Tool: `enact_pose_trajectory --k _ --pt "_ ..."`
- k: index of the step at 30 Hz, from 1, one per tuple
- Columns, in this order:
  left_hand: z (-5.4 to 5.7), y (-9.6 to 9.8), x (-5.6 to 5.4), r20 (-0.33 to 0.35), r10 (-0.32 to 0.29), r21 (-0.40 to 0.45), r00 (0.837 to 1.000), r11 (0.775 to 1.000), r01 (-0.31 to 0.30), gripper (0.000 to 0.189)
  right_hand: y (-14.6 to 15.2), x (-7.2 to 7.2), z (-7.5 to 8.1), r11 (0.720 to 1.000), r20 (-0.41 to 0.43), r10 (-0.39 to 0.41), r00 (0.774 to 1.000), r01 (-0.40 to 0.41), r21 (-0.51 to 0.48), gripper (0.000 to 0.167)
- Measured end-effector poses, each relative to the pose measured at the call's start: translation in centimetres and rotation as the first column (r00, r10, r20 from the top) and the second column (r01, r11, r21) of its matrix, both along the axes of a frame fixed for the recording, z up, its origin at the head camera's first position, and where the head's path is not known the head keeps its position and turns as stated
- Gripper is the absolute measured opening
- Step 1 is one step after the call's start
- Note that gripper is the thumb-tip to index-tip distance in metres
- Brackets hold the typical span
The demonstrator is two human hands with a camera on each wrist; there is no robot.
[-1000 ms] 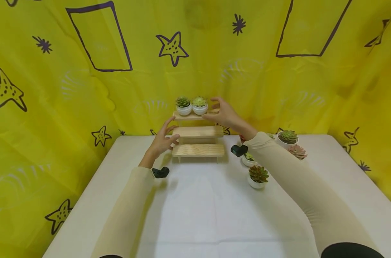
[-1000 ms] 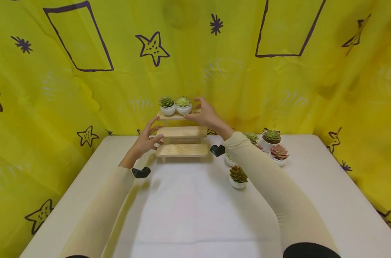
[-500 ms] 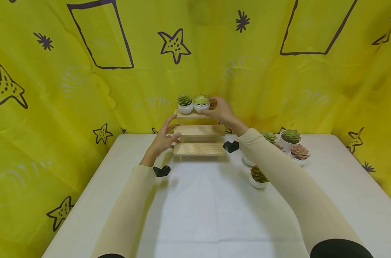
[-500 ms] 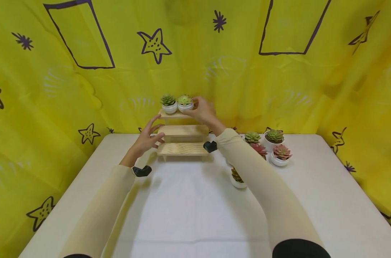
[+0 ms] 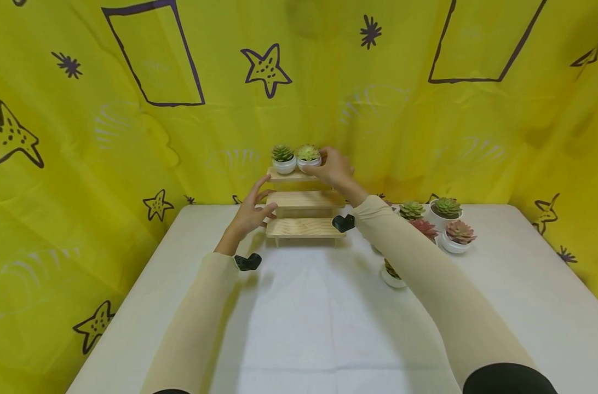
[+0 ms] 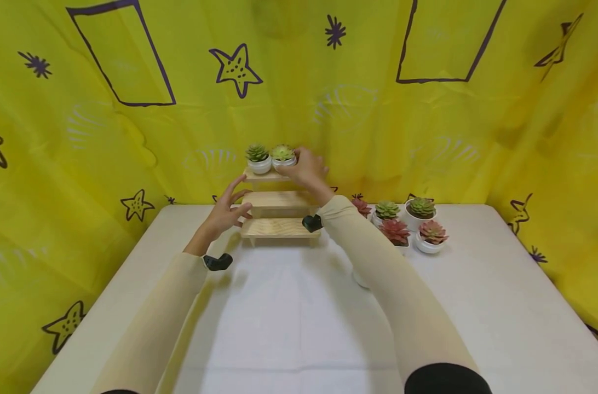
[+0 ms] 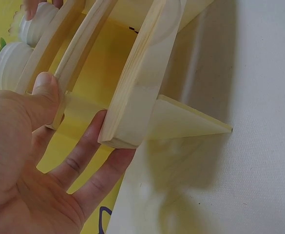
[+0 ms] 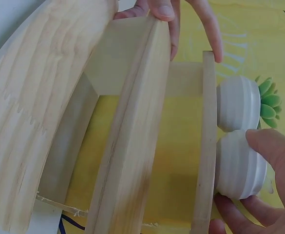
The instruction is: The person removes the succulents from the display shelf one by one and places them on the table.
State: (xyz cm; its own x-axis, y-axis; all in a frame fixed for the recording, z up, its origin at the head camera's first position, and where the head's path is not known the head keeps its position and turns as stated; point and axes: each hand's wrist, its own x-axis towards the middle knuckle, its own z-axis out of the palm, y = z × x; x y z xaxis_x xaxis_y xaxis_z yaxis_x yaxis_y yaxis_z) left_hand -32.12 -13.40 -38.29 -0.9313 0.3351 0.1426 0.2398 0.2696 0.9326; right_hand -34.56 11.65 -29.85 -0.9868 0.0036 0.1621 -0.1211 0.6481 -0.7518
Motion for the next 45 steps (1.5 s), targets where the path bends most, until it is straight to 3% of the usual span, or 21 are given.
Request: enact_pose_trajectory --k 4,17,45 --pt "0.3 0.1 0.3 0.012 0.000 0.002 1.000 1.000 0.000 0.078 -0.1 0.0 -0.1 1.000 0.001 -0.015 1.000 0.015 -0.002 0.067" --pt "-0.7 -0.1 -0.4 -0.034 0.013 -0.014 0.999 1.000 -0.014 0.077 -0.2 0.0 -0.2 1.000 -0.018 -0.024 1.000 0.024 -0.010 0.063" --pt "-0.7 0.0 -0.6 -0.027 0.026 -0.021 0.999 0.999 -0.027 0.076 0.1 0.1 -0.4 0.999 -0.073 -0.035 0.997 0.032 -0.037 0.062"
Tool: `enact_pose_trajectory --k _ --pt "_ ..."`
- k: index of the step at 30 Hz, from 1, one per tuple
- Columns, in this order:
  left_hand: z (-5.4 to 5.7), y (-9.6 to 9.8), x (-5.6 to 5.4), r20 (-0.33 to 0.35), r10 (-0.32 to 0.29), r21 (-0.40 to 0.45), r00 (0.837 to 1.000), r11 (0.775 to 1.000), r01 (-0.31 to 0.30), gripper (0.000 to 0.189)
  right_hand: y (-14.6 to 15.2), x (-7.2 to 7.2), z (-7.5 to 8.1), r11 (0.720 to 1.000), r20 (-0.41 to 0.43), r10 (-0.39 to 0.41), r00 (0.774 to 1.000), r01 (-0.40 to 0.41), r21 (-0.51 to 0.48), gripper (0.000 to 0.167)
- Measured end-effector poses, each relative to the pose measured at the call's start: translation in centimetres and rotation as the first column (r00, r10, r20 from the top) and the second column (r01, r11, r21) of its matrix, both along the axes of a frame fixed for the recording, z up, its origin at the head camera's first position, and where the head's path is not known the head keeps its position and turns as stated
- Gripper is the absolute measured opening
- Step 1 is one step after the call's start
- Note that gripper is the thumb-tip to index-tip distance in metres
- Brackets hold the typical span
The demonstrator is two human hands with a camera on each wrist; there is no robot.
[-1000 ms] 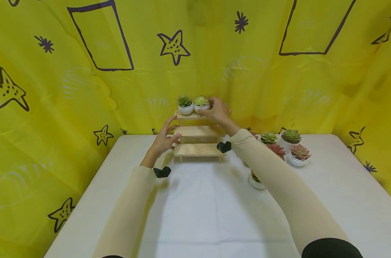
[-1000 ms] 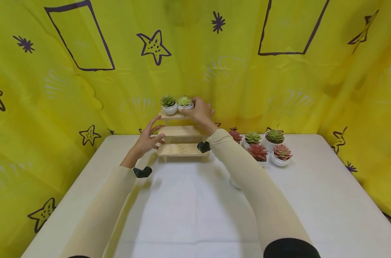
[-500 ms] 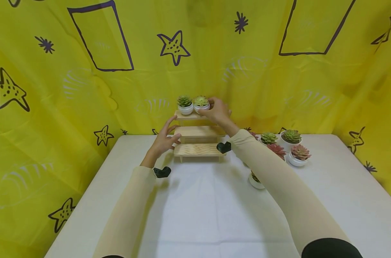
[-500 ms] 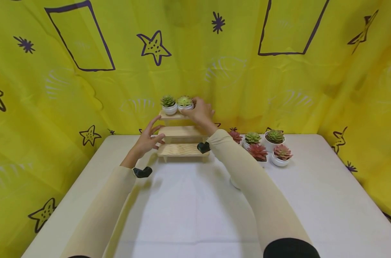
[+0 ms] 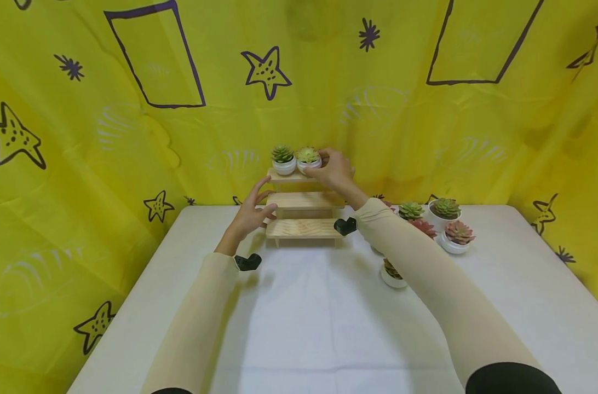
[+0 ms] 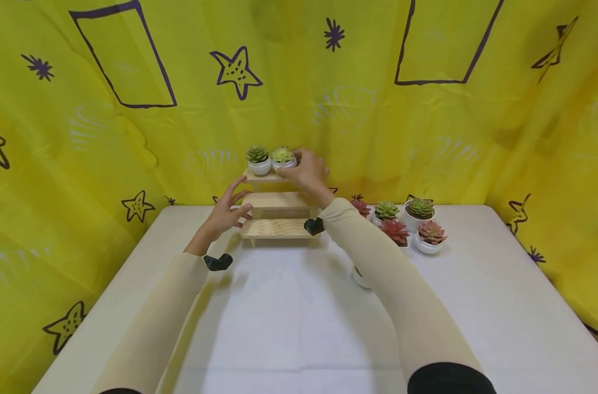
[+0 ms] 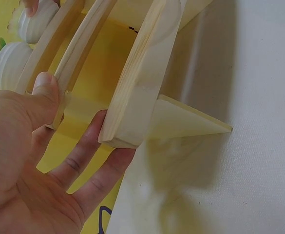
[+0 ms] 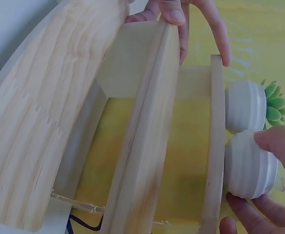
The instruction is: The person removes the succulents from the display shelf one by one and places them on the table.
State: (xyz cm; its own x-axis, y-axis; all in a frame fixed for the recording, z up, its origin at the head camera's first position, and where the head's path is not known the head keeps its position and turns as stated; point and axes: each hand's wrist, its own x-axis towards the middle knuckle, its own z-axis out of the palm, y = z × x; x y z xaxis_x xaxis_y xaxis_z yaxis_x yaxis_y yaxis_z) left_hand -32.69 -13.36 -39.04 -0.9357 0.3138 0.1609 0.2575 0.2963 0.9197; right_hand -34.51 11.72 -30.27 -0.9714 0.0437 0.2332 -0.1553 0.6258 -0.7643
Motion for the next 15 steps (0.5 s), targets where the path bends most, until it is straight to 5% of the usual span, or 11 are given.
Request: enact_pose_trajectory --k 15 --pt "0.0 -0.1 0.1 -0.005 -0.009 0.005 1.000 1.000 0.009 0.077 1.2 1.4 0.9 0.987 -0.078 0.090 0.993 -0.099 -0.124 0.067"
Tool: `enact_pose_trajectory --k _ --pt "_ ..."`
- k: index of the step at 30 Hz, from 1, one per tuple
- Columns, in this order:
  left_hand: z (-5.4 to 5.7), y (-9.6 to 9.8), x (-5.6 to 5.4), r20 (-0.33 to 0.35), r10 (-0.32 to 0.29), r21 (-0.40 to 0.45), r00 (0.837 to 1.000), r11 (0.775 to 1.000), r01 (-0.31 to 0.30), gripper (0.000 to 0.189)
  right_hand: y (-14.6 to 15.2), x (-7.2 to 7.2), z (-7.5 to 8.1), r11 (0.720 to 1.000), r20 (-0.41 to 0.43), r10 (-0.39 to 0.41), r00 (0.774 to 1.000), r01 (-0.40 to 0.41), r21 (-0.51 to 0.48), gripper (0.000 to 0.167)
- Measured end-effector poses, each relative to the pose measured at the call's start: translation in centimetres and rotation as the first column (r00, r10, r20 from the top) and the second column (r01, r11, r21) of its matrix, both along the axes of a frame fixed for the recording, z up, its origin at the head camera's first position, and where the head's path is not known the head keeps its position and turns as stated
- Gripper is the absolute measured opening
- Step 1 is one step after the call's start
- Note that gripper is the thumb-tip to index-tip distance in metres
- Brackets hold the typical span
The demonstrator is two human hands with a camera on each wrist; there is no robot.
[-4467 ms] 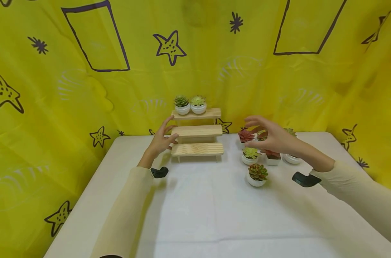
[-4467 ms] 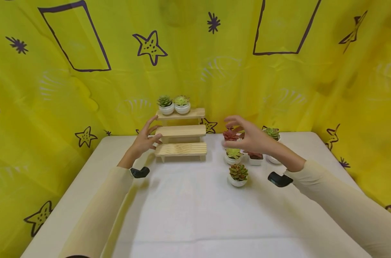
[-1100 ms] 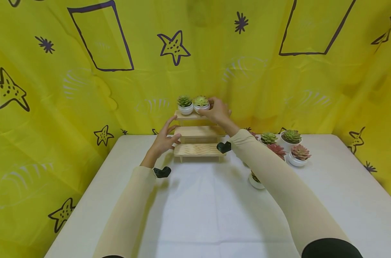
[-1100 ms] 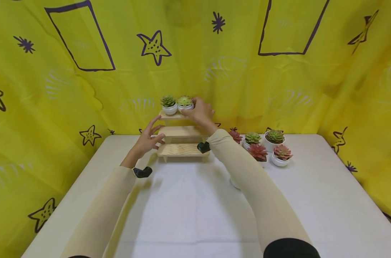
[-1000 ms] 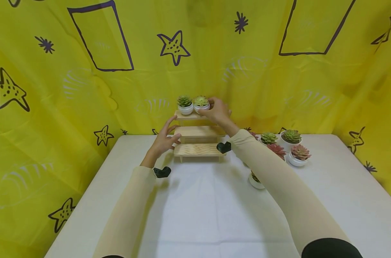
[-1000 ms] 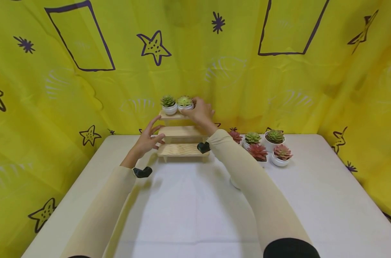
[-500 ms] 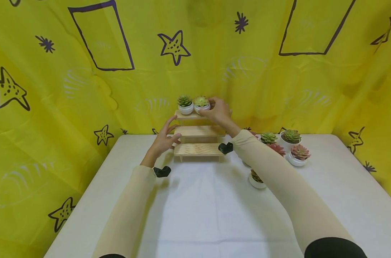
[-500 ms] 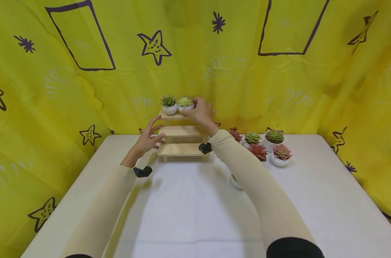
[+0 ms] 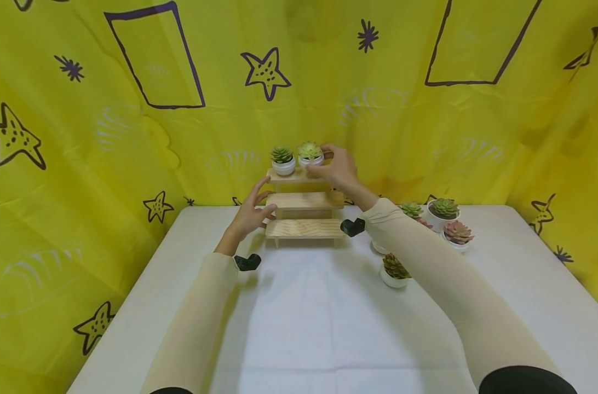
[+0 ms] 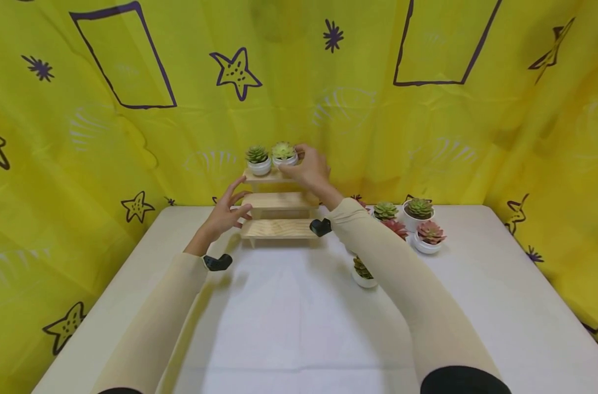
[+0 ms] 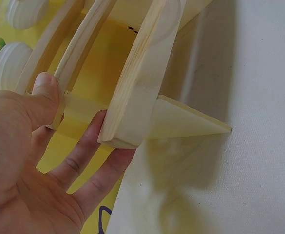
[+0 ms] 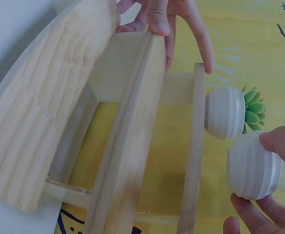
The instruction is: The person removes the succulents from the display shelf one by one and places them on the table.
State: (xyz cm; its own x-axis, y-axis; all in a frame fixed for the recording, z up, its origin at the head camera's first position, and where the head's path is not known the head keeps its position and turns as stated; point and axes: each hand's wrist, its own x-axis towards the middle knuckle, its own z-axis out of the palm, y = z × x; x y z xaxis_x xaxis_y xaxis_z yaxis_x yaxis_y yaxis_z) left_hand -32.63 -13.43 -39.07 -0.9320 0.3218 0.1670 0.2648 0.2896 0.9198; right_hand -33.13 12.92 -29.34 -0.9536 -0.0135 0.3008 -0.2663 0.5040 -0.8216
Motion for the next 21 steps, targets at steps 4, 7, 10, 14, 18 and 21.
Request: enact_pose_trajectory --k 4,7,10,14,18,21 --pt "0.1 0.0 0.0 0.007 0.003 0.002 1.000 1.000 -0.003 0.077 0.5 0.4 0.1 1.000 0.010 0.011 1.000 -0.011 0.012 0.067" --pt "0.1 0.1 0.1 0.017 0.008 0.002 1.000 1.000 -0.008 0.077 1.1 0.9 0.2 0.999 0.018 0.018 1.000 -0.019 0.032 0.067" --pt "0.2 0.1 0.1 0.017 0.008 0.005 1.000 1.000 -0.008 0.077 1.9 1.4 0.2 0.998 0.011 0.029 1.000 -0.029 0.062 0.067" --pt "0.2 0.0 0.1 0.013 0.003 0.011 1.000 1.000 -0.004 0.077 3.4 2.2 0.1 0.995 -0.006 0.049 0.999 -0.049 0.087 0.066" --pt "0.1 0.0 0.0 0.012 -0.007 0.012 1.000 1.000 0.007 0.077 5.3 3.2 -0.1 0.994 0.003 0.082 0.997 -0.082 0.077 0.064" --pt "0.1 0.0 0.0 0.017 -0.011 0.016 1.000 1.000 0.011 0.077 6.8 4.0 -0.3 0.990 0.023 0.101 0.995 -0.102 0.094 0.065"
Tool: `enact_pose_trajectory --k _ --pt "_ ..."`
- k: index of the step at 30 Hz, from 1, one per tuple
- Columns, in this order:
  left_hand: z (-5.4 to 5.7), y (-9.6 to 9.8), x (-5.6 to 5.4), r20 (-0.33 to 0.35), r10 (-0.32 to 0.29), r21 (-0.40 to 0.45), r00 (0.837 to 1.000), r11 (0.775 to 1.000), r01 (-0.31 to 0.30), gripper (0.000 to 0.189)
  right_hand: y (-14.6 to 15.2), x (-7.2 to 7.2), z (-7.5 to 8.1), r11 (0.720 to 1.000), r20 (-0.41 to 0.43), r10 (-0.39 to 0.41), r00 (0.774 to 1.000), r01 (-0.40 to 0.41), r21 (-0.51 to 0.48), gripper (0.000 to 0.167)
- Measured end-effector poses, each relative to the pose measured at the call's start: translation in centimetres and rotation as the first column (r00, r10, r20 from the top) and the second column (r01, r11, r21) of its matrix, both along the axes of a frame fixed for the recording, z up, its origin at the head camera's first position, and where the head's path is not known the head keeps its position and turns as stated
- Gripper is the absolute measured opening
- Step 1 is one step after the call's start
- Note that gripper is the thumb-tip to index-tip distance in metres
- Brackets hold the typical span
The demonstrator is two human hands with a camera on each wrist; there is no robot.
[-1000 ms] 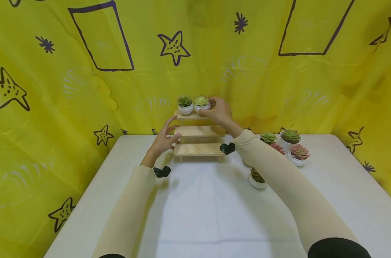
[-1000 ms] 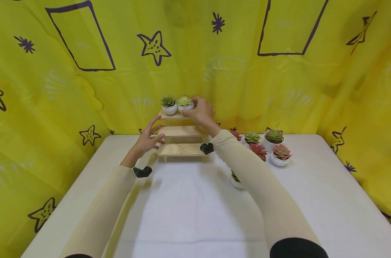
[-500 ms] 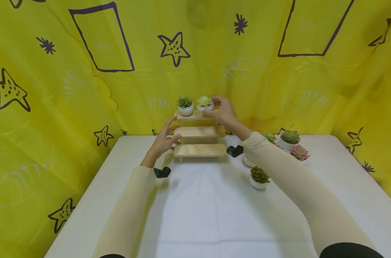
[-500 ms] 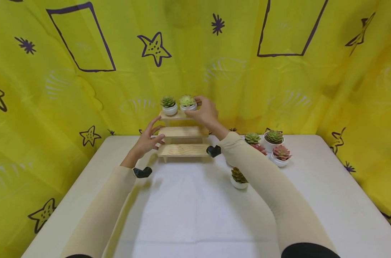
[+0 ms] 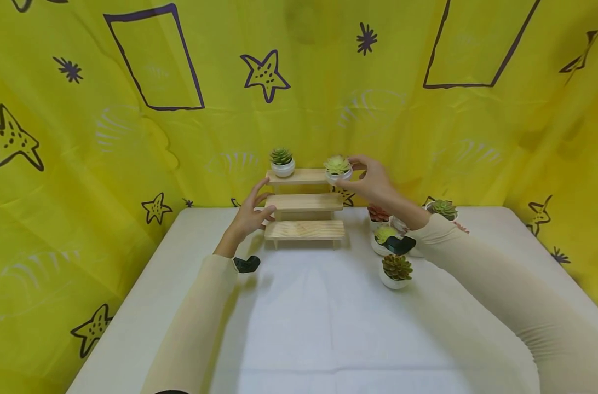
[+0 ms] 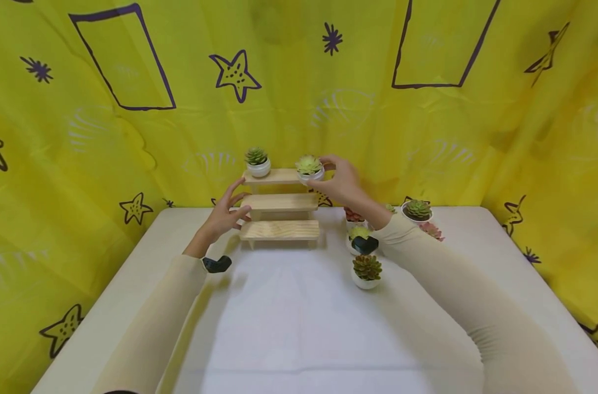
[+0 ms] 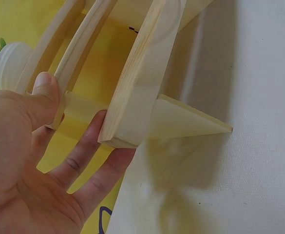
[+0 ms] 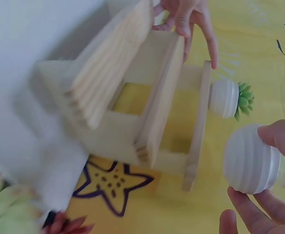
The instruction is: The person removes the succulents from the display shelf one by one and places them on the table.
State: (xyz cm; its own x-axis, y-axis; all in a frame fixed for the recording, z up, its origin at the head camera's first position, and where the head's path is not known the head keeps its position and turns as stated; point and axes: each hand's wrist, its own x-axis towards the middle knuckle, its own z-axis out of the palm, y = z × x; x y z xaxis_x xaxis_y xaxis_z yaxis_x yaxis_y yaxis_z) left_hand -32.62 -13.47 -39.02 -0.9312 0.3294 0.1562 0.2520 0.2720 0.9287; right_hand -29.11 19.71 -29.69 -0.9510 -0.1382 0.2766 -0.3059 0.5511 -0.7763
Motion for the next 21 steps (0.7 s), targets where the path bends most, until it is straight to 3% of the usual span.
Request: enact_pose_trajectory --k 14,21 --pt "0.0 -0.1 0.1 0.006 -0.008 -0.005 1.000 1.000 0.008 0.076 6.5 4.9 -1.0 0.992 0.071 -0.045 0.996 0.036 0.124 0.076" --pt "-0.1 0.0 0.2 -0.005 0.005 -0.023 1.000 1.000 -0.005 0.077 9.5 7.5 -1.8 0.983 0.067 -0.060 0.996 0.047 0.178 0.074"
